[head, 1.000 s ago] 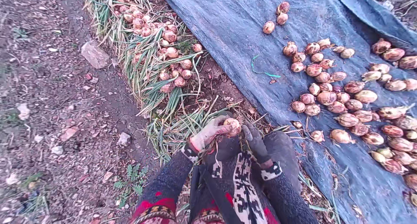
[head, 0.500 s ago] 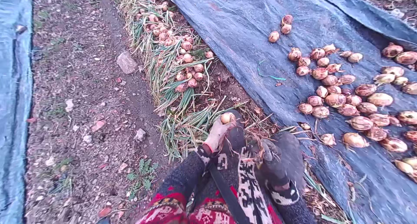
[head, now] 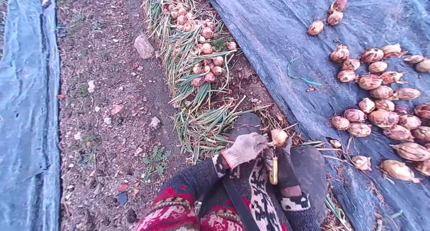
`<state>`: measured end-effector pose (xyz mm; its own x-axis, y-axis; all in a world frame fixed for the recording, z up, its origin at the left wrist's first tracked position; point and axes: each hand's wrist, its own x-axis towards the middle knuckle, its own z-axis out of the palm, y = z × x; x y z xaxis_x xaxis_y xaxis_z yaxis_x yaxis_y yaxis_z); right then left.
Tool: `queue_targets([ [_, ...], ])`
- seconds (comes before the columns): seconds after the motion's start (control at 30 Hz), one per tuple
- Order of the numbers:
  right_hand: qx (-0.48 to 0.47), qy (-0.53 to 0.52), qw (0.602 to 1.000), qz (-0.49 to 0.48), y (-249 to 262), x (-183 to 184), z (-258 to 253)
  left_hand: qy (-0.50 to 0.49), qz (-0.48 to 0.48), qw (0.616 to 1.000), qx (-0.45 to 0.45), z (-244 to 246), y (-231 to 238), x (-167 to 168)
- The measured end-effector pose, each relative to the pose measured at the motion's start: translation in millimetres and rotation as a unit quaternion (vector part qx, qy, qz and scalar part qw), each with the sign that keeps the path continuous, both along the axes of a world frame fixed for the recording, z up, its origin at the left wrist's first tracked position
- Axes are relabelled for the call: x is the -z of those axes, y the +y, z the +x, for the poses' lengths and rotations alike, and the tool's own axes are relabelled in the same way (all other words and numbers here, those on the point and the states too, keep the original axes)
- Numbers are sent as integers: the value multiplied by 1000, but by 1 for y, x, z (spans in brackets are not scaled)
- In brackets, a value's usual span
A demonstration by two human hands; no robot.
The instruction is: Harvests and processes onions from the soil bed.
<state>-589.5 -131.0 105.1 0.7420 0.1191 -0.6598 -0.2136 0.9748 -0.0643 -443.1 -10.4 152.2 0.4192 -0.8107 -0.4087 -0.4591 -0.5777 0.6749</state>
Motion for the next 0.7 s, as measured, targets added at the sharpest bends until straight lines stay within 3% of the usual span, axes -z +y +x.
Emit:
queue_targets([
  [0.07, 74, -10, 997, -18, -10, -20, 10, -61, -16, 997, -46, 29, -11, 8],
  [0.1, 143, -43, 988, -48, -21, -33, 14, -138, 3, 987, -87, 52, -14, 15],
  [0.17, 271, -149, 934, -179, -65, -49, 7, -225, 120, 947, -195, 118, 3, 41],
  [0.2, 302, -179, 895, -276, -91, -53, 3, -219, 192, 927, -238, 153, 22, 57],
  [0.27, 303, -121, 842, -429, -124, -63, 4, -172, 278, 895, -304, 214, 64, 92],
  [0.37, 207, -67, 874, -435, -126, -44, 9, -172, 279, 853, -407, 280, 116, 137],
  [0.43, 136, -6, 897, -420, -105, -32, 25, -216, 276, 836, -422, 316, 131, 153],
  [0.5, 56, 70, 878, -470, -80, -17, 30, -246, 285, 834, -403, 349, 138, 163],
  [0.63, -137, 143, 789, -582, -50, -12, 35, -250, 318, 831, -383, 397, 141, 186],
  [0.7, -148, 172, 817, -530, -41, -16, 47, -252, 323, 818, -404, 412, 141, 195],
])
